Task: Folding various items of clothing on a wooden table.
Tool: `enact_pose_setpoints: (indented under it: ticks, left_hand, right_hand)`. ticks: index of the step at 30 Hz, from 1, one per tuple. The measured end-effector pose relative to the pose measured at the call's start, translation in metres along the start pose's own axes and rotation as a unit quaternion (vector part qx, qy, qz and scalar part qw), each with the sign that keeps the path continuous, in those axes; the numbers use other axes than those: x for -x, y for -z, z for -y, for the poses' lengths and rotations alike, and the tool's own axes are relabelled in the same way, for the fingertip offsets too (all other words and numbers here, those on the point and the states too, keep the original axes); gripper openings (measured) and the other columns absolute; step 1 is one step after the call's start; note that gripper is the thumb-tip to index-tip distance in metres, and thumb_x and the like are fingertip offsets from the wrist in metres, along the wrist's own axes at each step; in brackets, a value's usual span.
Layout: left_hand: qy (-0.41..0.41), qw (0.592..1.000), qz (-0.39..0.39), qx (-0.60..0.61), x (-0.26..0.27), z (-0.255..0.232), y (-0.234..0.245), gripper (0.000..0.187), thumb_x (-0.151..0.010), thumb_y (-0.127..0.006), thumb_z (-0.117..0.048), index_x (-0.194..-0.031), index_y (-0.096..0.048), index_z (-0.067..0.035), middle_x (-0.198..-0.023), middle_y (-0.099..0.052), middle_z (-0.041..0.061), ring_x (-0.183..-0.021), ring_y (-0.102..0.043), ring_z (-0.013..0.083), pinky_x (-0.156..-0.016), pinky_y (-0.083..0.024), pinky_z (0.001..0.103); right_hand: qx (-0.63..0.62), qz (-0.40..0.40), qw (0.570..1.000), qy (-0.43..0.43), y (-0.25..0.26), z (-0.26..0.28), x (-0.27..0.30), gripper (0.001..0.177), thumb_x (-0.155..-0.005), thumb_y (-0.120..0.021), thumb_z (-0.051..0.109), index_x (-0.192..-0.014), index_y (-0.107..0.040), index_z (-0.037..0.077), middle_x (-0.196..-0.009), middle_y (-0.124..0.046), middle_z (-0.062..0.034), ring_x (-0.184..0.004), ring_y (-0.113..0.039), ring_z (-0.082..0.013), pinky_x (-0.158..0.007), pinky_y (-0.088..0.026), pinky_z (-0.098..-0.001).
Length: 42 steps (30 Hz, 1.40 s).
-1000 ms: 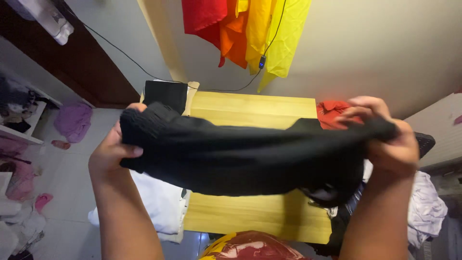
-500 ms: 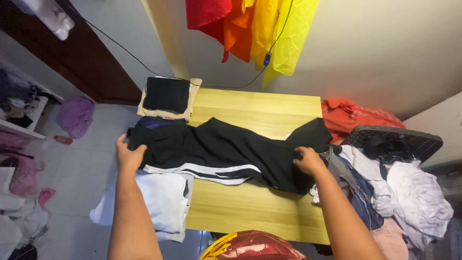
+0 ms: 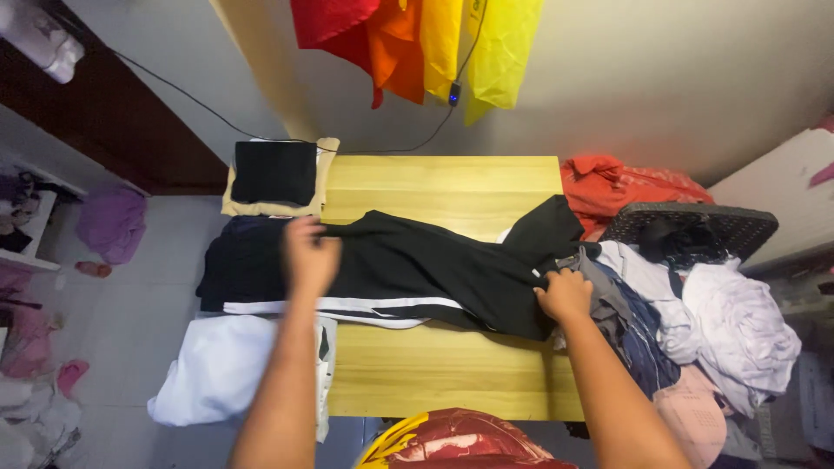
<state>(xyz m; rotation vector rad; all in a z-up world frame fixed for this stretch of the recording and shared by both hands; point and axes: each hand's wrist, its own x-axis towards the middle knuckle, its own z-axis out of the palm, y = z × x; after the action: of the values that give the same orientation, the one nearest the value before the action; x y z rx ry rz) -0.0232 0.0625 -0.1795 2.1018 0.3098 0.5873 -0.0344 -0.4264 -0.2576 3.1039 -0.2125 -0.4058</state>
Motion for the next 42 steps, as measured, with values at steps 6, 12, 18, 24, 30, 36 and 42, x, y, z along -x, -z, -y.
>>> enact_pose_setpoints:
  ticks: [6, 12, 18, 24, 30, 36, 42]
  left_hand:
    - [-0.277, 0.923, 0.266, 0.035, 0.074, -0.139, -0.076, 0.082, -0.053, -0.088, -0.011, -0.130, -0.061, 0.000, -0.124, -0.063, 0.024, -0.113, -0.060, 0.0435, -0.095, -0.048, 0.049]
    - [-0.072, 0.977, 0.189, 0.064, 0.062, -0.053, -0.118, 0.023, -0.078, -0.070, -0.006, -0.098, -0.079, -0.006, -0.097, -0.078, 0.012, -0.094, -0.075, 0.0287, -0.087, -0.058, 0.037]
    - [0.092, 0.978, -0.164, -0.087, 0.009, 0.038, -0.038, 0.024, -0.080, -0.073, -0.009, -0.104, -0.076, -0.009, -0.110, -0.065, 0.015, -0.110, -0.058, 0.0361, -0.098, -0.046, 0.045]
    - [-0.088, 0.978, 0.028, -0.189, 0.064, -0.047, -0.058, 0.045, -0.073, -0.074, -0.011, -0.117, -0.065, -0.013, -0.118, -0.061, 0.011, -0.118, -0.055, 0.0335, -0.103, -0.044, 0.049]
    - [-0.077, 0.904, 0.368, -0.205, 0.117, -0.041, -0.108, 0.063, -0.072, -0.084, -0.024, -0.131, -0.060, -0.020, -0.135, -0.053, 0.010, -0.130, -0.047, 0.0339, -0.107, -0.042, 0.048]
    - [-0.054, 0.871, 0.411, -0.263, 0.122, -0.004, -0.123, 0.102, -0.064, -0.092, -0.026, -0.152, -0.041, -0.019, -0.159, -0.032, 0.019, -0.139, -0.034, 0.0391, -0.109, -0.036, 0.050]
    - [-0.076, 0.857, 0.419, -0.291, 0.115, -0.097, -0.095, 0.082, -0.060, -0.089, -0.018, -0.134, -0.054, -0.021, -0.146, -0.042, 0.011, -0.132, -0.042, 0.0338, -0.100, -0.046, 0.046]
  right_hand:
    - [-0.243, 0.007, 0.931, 0.271, 0.051, 0.068, 0.010, 0.044, -0.086, -0.076, 0.049, -0.096, -0.074, 0.007, -0.102, -0.069, -0.0128, -0.102, -0.064, -0.0316, -0.089, -0.052, -0.0428]
    - [-0.443, 0.010, 0.857, 0.262, 0.087, 0.073, -0.005, 0.031, -0.089, -0.076, 0.040, -0.105, -0.077, 0.013, -0.108, -0.072, -0.0094, -0.105, -0.068, -0.0301, -0.094, -0.053, -0.0379]
    - [-0.117, -0.139, 0.983, -0.013, 0.018, -0.023, -0.073, 0.058, -0.073, -0.082, 0.026, -0.128, -0.069, 0.018, -0.130, -0.063, -0.0076, -0.127, -0.051, -0.0344, -0.097, -0.042, -0.0584]
    - [-0.009, -0.061, 0.998, -0.027, -0.005, -0.027, -0.076, 0.041, -0.079, -0.075, 0.028, -0.119, -0.073, 0.020, -0.133, -0.062, -0.0036, -0.132, -0.049, -0.0278, -0.107, -0.037, -0.0550]
    - [-0.361, -0.159, 0.917, 0.062, 0.020, -0.081, -0.107, 0.013, -0.093, -0.068, 0.018, -0.103, -0.071, 0.010, -0.092, -0.069, -0.0081, -0.090, -0.065, -0.0250, -0.083, -0.053, -0.0394]
    - [-0.470, -0.020, 0.869, 0.150, 0.201, -0.118, -0.029, 0.014, -0.091, -0.072, 0.015, -0.098, -0.075, 0.004, -0.090, -0.075, -0.0039, -0.084, -0.067, -0.0096, -0.078, -0.054, -0.0292]
    - [-0.246, -0.033, 0.965, 0.086, 0.181, -0.143, -0.048, 0.035, -0.070, -0.090, 0.023, -0.091, -0.076, 0.000, -0.083, -0.075, -0.0160, -0.076, -0.070, -0.0256, -0.076, -0.055, -0.0394]
